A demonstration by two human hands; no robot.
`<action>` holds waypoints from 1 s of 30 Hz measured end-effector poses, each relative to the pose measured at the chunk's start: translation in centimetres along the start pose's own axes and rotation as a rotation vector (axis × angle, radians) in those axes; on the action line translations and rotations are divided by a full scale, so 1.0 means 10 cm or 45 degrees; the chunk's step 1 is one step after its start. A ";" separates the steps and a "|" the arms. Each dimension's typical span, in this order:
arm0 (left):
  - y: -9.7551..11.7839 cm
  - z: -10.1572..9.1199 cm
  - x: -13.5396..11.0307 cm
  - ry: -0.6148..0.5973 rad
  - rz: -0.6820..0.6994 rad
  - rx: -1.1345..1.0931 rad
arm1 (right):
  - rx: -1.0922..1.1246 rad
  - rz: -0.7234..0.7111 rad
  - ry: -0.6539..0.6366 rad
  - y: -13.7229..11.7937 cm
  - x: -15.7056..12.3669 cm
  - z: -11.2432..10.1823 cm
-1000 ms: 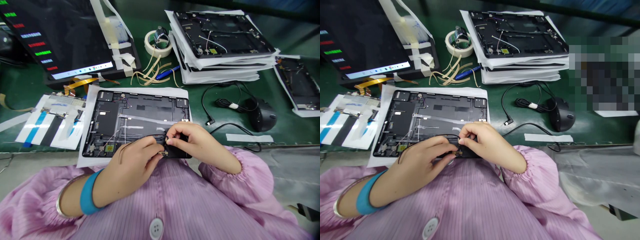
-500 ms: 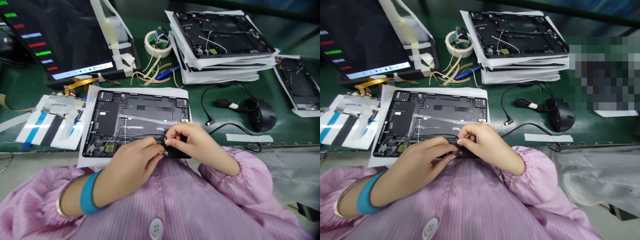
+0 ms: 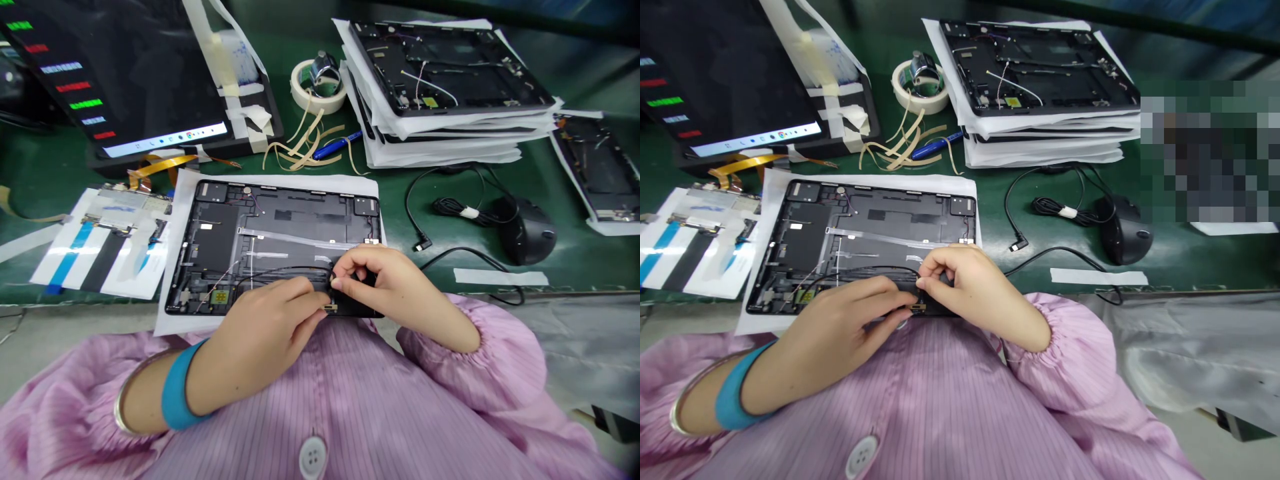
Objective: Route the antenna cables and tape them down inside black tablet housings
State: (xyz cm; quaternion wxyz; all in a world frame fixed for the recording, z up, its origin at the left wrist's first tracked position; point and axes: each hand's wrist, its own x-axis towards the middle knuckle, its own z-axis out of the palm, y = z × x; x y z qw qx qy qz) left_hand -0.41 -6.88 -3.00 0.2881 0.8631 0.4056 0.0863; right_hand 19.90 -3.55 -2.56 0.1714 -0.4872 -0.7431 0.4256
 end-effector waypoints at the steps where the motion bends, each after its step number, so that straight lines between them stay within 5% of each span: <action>1: 0.00 0.00 0.00 0.005 0.010 0.003 | -0.001 0.007 0.005 0.00 0.00 0.00; 30: -0.04 0.03 -0.01 0.067 0.066 0.017 | -0.116 0.115 -0.095 -0.03 0.05 -0.04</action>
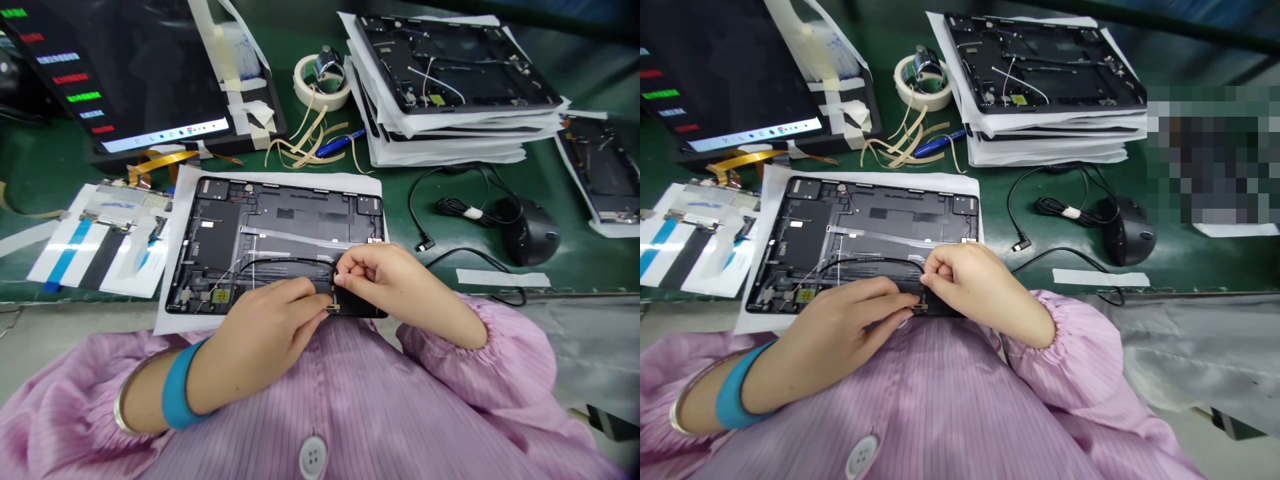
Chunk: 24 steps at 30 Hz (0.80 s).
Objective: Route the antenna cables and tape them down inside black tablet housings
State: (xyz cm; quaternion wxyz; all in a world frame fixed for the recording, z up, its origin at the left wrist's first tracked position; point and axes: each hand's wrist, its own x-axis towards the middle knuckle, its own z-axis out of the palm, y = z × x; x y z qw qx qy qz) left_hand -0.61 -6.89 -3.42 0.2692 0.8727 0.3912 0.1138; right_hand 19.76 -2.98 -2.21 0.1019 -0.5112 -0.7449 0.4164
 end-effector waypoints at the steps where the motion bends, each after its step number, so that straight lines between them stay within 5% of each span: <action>1: 0.00 0.00 0.00 0.000 0.000 0.001 | -0.007 -0.001 -0.002 0.00 0.00 0.00; 24: 0.00 -0.01 0.00 0.031 0.037 -0.009 | -0.130 0.045 0.008 -0.04 0.02 0.00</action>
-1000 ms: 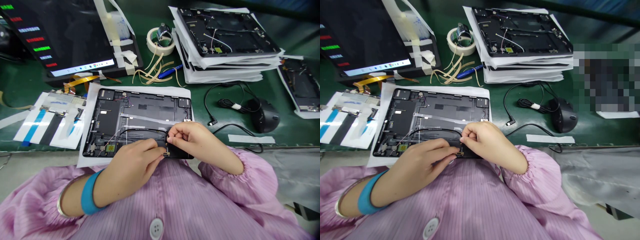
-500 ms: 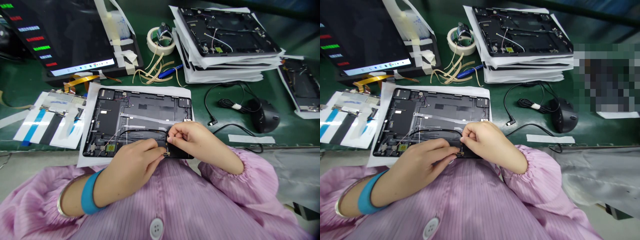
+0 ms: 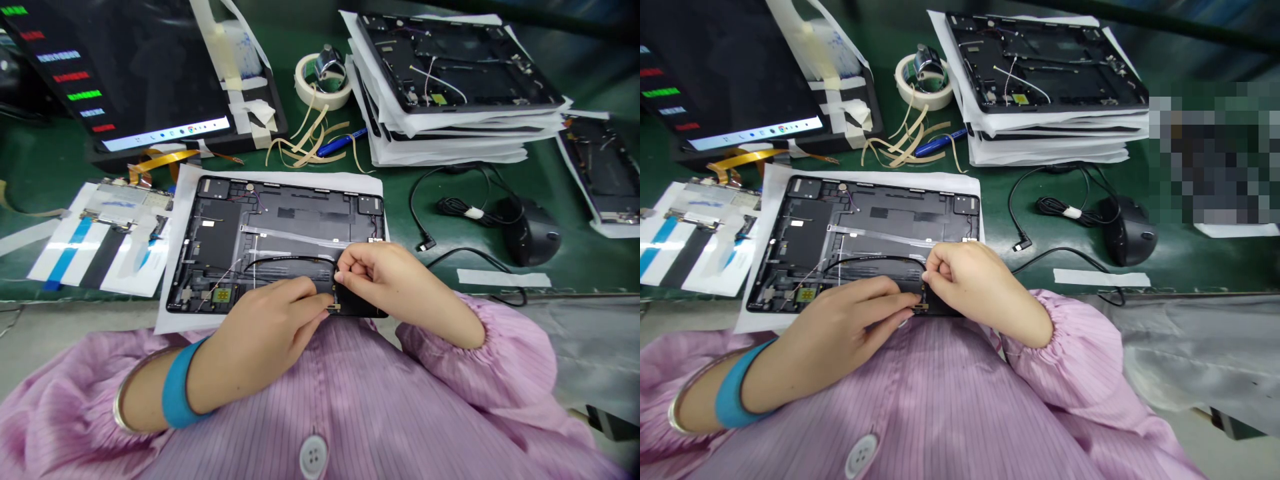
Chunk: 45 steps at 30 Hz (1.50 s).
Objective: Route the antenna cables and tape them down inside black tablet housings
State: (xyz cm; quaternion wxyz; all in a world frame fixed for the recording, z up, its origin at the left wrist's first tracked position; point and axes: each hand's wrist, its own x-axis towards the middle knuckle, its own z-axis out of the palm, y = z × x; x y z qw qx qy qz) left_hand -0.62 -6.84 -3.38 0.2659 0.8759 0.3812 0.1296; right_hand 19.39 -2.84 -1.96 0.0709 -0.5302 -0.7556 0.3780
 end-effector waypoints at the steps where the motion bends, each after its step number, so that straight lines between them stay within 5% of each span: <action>1: 0.00 0.00 0.00 -0.002 -0.002 -0.002 | -0.004 0.002 -0.001 0.00 0.00 0.00; 38: -0.03 0.02 -0.01 -0.012 -0.025 -0.036 | 0.285 -0.049 -0.068 0.09 -0.05 -0.02; 45: -0.02 0.01 -0.01 0.015 0.018 0.011 | 0.160 -0.026 -0.021 0.07 -0.04 0.00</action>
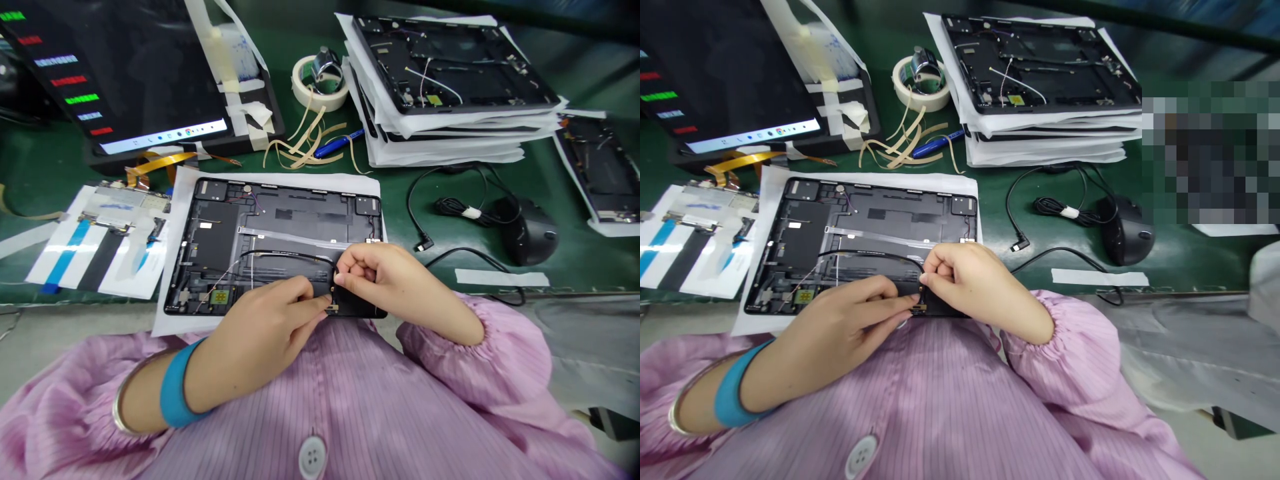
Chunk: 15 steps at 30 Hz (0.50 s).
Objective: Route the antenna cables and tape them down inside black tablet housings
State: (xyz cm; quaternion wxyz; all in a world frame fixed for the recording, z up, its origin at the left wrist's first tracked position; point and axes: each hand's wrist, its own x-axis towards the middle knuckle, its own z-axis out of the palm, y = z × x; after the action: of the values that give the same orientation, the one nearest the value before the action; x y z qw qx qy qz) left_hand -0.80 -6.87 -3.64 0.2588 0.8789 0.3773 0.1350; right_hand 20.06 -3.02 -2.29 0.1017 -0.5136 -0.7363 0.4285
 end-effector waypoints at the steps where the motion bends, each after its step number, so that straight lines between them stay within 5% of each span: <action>1: 0.00 0.00 0.00 0.001 0.008 0.009 | -0.005 0.010 -0.003 0.00 0.00 0.00; 15: 0.01 -0.02 0.03 -0.003 0.063 0.065 | 0.016 0.034 -0.068 0.00 0.02 -0.03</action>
State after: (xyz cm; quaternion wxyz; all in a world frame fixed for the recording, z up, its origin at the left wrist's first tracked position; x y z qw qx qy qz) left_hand -0.63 -6.68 -3.44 0.2331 0.8944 0.3587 0.1306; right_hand 20.12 -2.69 -2.20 0.0795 -0.5111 -0.7291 0.4482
